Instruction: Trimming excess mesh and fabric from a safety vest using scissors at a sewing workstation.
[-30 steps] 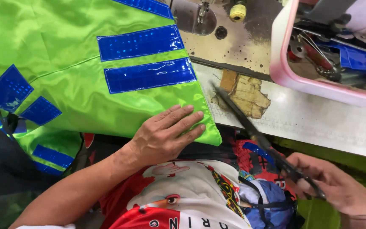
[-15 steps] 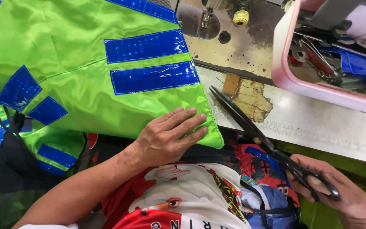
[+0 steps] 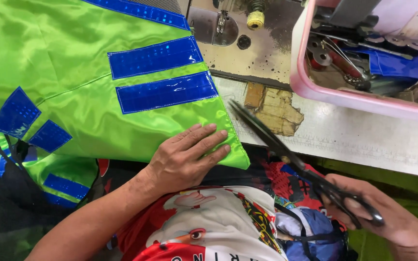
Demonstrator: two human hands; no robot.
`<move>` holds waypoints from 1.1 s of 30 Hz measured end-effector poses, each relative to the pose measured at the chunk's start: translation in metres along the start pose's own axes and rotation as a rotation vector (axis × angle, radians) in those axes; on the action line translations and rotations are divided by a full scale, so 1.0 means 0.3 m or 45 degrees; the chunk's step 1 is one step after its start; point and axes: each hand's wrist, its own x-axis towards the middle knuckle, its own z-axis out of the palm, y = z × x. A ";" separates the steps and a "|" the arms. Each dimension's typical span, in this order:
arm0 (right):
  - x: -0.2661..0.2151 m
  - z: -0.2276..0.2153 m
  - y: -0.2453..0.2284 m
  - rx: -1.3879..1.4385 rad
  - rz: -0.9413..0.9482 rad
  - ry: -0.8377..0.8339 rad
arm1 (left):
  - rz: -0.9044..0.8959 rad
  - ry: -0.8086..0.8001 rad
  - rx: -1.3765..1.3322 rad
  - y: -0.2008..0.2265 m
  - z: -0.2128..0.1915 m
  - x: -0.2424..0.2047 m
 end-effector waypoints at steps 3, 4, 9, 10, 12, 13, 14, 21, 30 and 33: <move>0.024 0.019 -0.001 -0.025 0.052 -0.013 | 0.005 -0.001 -0.012 -0.001 -0.001 0.001; 0.033 0.026 -0.005 -0.020 0.091 0.016 | 0.004 0.002 -0.019 -0.001 -0.002 0.001; -0.025 0.037 0.043 -0.102 0.086 0.001 | -0.033 0.002 -0.178 -0.006 -0.034 0.017; -0.043 0.042 0.065 -0.133 0.218 0.011 | -0.056 0.012 -0.256 -0.006 -0.040 0.018; -0.069 0.050 0.159 -0.104 0.240 -0.052 | -0.058 0.015 -0.252 -0.009 -0.041 0.022; -0.083 0.054 0.207 -0.078 0.255 -0.116 | -0.058 0.018 -0.242 -0.010 -0.041 0.024; -0.109 0.071 0.239 -0.069 0.261 -0.112 | -0.057 0.012 -0.252 -0.006 -0.034 0.020; -0.134 0.196 0.146 0.058 0.140 0.005 | -0.030 -0.009 -0.090 -0.004 -0.001 0.020; -0.075 0.277 0.126 -0.056 0.146 0.049 | -0.041 -0.007 -0.107 -0.012 0.009 -0.004; -0.056 0.304 0.114 -0.123 0.255 0.131 | -0.033 0.001 -0.098 -0.013 0.015 -0.014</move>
